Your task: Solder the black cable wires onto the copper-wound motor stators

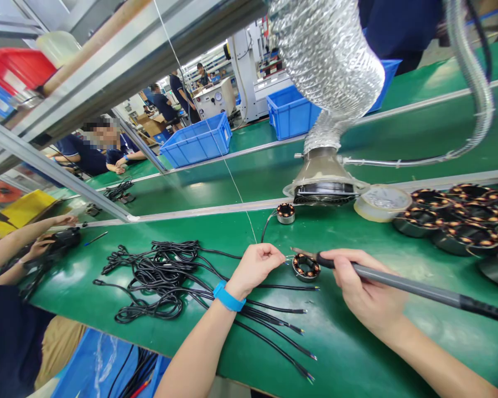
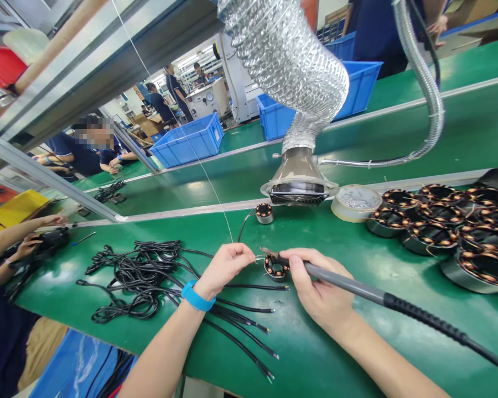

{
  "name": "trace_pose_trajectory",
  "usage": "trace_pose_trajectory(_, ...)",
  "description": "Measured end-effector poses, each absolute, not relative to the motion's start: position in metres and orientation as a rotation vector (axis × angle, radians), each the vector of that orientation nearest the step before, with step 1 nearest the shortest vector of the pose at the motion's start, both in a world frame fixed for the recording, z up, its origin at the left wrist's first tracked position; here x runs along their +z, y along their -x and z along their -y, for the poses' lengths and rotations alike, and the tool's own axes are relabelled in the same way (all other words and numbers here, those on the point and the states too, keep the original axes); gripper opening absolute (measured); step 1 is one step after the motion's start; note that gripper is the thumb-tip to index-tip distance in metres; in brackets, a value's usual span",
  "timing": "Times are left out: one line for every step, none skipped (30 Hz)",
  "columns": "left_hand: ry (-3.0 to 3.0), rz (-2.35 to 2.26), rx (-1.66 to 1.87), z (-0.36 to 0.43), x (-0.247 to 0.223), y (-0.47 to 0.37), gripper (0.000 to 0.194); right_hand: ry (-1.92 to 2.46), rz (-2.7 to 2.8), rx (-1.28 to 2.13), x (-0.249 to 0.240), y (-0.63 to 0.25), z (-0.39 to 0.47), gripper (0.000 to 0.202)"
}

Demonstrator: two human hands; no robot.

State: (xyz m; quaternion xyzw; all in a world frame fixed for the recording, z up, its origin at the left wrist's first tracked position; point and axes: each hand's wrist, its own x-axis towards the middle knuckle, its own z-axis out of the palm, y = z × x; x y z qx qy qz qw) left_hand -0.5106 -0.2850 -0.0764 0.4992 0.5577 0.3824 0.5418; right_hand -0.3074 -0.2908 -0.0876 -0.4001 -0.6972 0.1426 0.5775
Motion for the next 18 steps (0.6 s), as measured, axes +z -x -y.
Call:
trace_pose_trajectory(-1.189, -1.322, 0.918, 0.2846, -0.0775, 0.5110, 0.017, 0.921, 1.627, 0.345, -0.0874, 0.3064, 0.2916, 0.017)
trace_pose_trajectory(-1.193, -1.316, 0.927, 0.2843, -0.0784, 0.5113, 0.017, 0.903, 1.626, 0.341, -0.0870, 0.3060, 0.2923, 0.017)
trace_pose_trajectory(-1.197, -1.309, 0.932, 0.2840, -0.0791, 0.5116, 0.018, 0.886, 1.636, 0.327, -0.0866, 0.3061, 0.2928, 0.017)
trace_pose_trajectory(-1.201, -1.304, 0.935, 0.2838, -0.0796, 0.5118, 0.019, 0.873, 1.652, 0.308, -0.0861, 0.3067, 0.2930, 0.016)
trace_pose_trajectory(-1.202, -1.301, 0.936, 0.2837, -0.0799, 0.5119, 0.019, 0.862, 1.670, 0.286, -0.0856, 0.3074, 0.2930, 0.016)
trace_pose_trajectory(-1.202, -1.301, 0.937, 0.2837, -0.0800, 0.5119, 0.020, 0.856, 1.688, 0.268, -0.0854, 0.3082, 0.2927, 0.016)
trace_pose_trajectory(-1.201, -1.303, 0.936, 0.2838, -0.0799, 0.5118, 0.020, 0.851, 1.706, 0.254, -0.0854, 0.3088, 0.2923, 0.016)
trace_pose_trajectory(-1.199, -1.305, 0.935, 0.2839, -0.0798, 0.5117, 0.021, 0.849, 1.723, 0.248, -0.0857, 0.3094, 0.2918, 0.016)
trace_pose_trajectory(-1.198, -1.309, 0.935, 0.2840, -0.0796, 0.5115, 0.021, 0.849, 1.736, 0.245, -0.0862, 0.3098, 0.2914, 0.016)
trace_pose_trajectory(-1.197, -1.313, 0.936, 0.2841, -0.0794, 0.5114, 0.022, 0.851, 1.746, 0.245, -0.0869, 0.3101, 0.2909, 0.016)
trace_pose_trajectory(-1.198, -1.317, 0.937, 0.2841, -0.0794, 0.5114, 0.022, 0.855, 1.750, 0.250, -0.0875, 0.3102, 0.2907, 0.016)
trace_pose_trajectory(-1.200, -1.321, 0.939, 0.2841, -0.0795, 0.5114, 0.022, 0.859, 1.750, 0.256, -0.0881, 0.3103, 0.2905, 0.016)
trace_pose_trajectory(-1.202, -1.324, 0.941, 0.2841, -0.0798, 0.5116, 0.023, 0.859, 1.746, 0.263, -0.0885, 0.3104, 0.2906, 0.016)
trace_pose_trajectory(-1.205, -1.326, 0.943, 0.2842, -0.0802, 0.5118, 0.023, 0.861, 1.741, 0.274, -0.0886, 0.3104, 0.2908, 0.016)
trace_pose_trajectory(-1.210, -1.326, 0.942, 0.2842, -0.0807, 0.5120, 0.023, 0.860, 1.735, 0.284, -0.0885, 0.3103, 0.2911, 0.016)
trace_pose_trajectory(-1.216, -1.325, 0.941, 0.2842, -0.0813, 0.5123, 0.023, 0.860, 1.728, 0.297, -0.0881, 0.3102, 0.2915, 0.016)
trace_pose_trajectory(-1.223, -1.324, 0.940, 0.2843, -0.0819, 0.5126, 0.024, 0.865, 1.718, 0.308, -0.0875, 0.3100, 0.2920, 0.016)
trace_pose_trajectory(-1.228, -1.324, 0.938, 0.2844, -0.0824, 0.5128, 0.024, 0.875, 1.704, 0.320, -0.0868, 0.3098, 0.2924, 0.017)
